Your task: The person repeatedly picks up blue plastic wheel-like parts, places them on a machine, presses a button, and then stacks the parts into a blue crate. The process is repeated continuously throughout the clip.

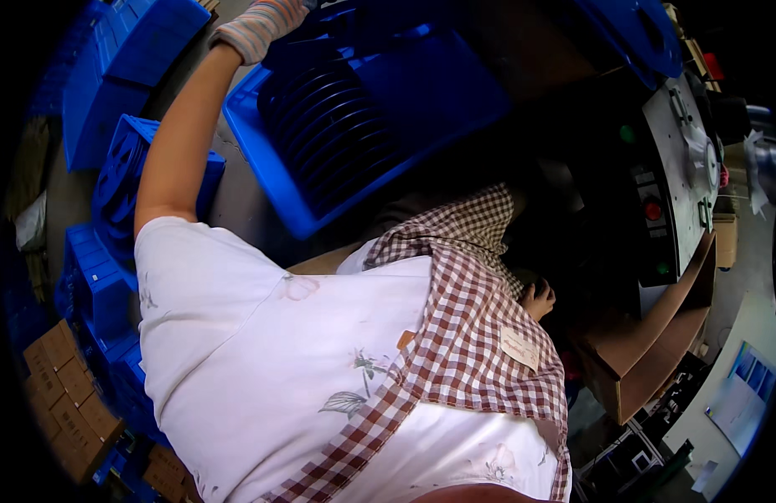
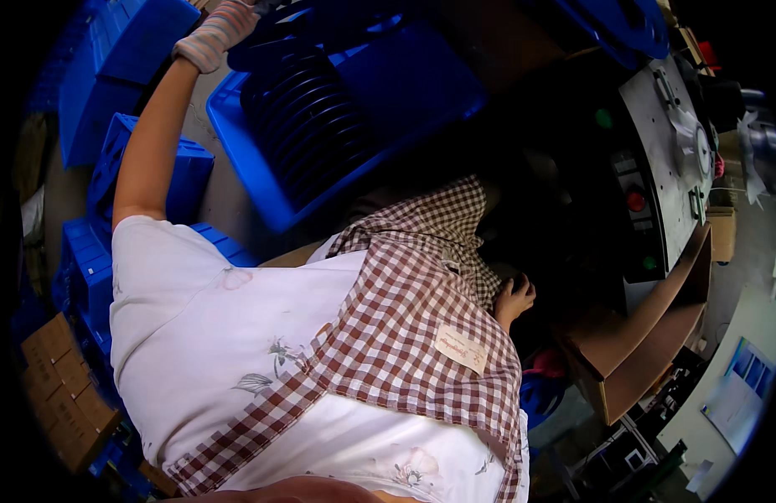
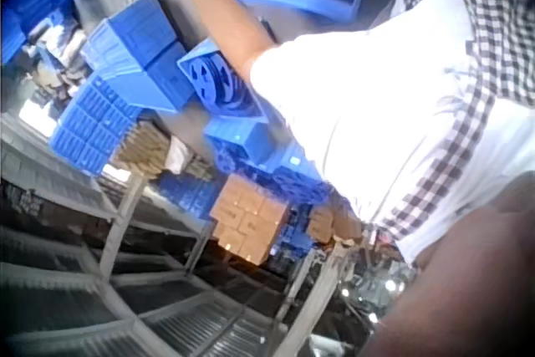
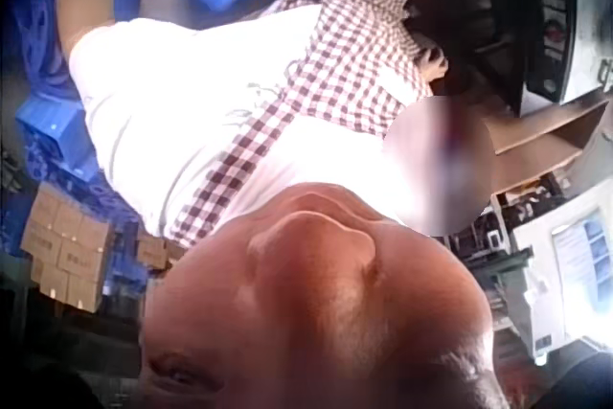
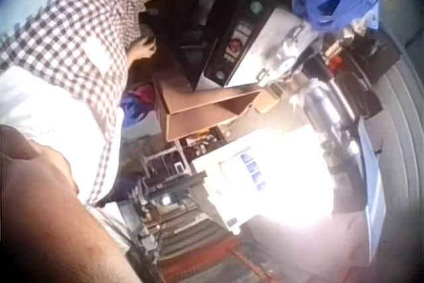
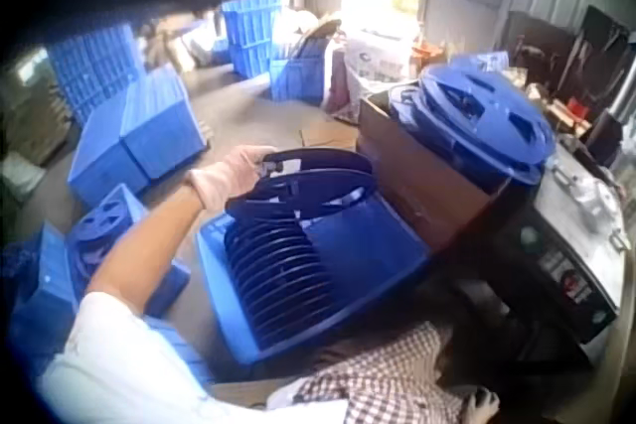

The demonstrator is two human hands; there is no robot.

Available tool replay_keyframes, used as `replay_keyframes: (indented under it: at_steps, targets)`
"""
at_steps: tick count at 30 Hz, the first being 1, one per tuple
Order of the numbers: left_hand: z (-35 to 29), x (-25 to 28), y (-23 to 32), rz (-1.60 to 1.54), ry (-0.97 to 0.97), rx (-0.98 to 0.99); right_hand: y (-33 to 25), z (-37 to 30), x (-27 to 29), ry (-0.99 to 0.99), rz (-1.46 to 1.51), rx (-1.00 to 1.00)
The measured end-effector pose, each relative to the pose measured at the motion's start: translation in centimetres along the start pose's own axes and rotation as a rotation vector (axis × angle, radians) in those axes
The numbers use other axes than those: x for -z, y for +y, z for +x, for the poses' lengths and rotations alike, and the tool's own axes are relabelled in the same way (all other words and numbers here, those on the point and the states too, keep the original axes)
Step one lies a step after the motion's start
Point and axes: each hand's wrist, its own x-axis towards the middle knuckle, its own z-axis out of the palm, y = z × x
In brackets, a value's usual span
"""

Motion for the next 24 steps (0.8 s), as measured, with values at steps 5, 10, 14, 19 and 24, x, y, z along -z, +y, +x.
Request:
replay_keyframes:
  at_steps: [5,10,14,19,24]
  targets:
    - [0.7,0.4,-5.2,0.134,0.237,-0.039,1.1,0.6,0.9,-0.009,0.038,0.022]
    - [0.5,-1.3,-9.4,0.405,0.255,0.008,1.2,-0.9,2.8,-0.023,0.012,-0.024]
    - [-1.0,-1.9,-13.0,0.519,0.005,0.264,2.7,-1.8,3.0,-0.030,-0.032,-0.042]
    - [-2.3,-3.6,-12.0,0.409,-0.042,0.431,3.5,-3.1,3.8,-0.031,-0.017,-0.041]
    - [-1.6,-6.2,-15.9,0.126,0.254,0.686,3.5,-2.6,3.2,0.007,0.034,-0.043]
